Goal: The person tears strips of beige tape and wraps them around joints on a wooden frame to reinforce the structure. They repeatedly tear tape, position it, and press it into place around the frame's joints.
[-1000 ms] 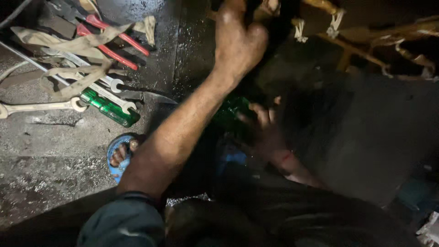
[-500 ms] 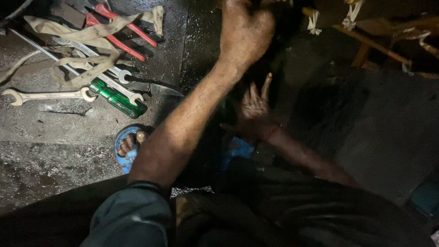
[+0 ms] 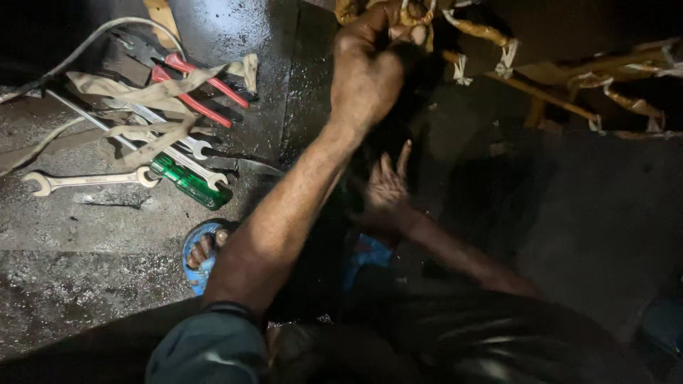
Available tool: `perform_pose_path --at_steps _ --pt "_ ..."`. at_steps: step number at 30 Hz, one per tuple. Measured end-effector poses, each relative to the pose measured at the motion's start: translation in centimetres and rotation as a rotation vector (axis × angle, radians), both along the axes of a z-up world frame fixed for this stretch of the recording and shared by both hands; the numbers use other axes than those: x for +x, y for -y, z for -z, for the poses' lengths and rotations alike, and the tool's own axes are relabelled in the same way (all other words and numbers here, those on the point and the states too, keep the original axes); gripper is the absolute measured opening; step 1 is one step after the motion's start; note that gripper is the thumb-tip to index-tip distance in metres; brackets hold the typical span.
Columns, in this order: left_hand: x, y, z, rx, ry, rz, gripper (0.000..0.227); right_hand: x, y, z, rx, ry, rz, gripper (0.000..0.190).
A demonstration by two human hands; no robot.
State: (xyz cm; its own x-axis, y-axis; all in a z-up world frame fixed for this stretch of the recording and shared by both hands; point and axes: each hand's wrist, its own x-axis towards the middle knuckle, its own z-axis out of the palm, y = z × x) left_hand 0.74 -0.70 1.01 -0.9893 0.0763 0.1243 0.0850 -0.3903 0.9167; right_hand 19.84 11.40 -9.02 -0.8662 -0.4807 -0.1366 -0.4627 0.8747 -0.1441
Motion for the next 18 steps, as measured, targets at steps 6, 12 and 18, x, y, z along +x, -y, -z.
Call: perform_pose_path --at_steps 6,12,18 --pt "-0.6 -0.1 1.0 0.144 -0.007 0.105 0.038 1.0 -1.2 1.5 0.265 0.290 0.047 0.080" --pt "-1.5 0.4 1.1 0.054 0.037 0.073 0.028 0.5 0.1 -2.8 -0.037 0.282 0.114 0.100" --pt "-1.5 1.3 -0.8 0.184 0.368 0.225 0.022 -4.6 -0.3 -13.6 -0.302 -0.170 0.401 0.066"
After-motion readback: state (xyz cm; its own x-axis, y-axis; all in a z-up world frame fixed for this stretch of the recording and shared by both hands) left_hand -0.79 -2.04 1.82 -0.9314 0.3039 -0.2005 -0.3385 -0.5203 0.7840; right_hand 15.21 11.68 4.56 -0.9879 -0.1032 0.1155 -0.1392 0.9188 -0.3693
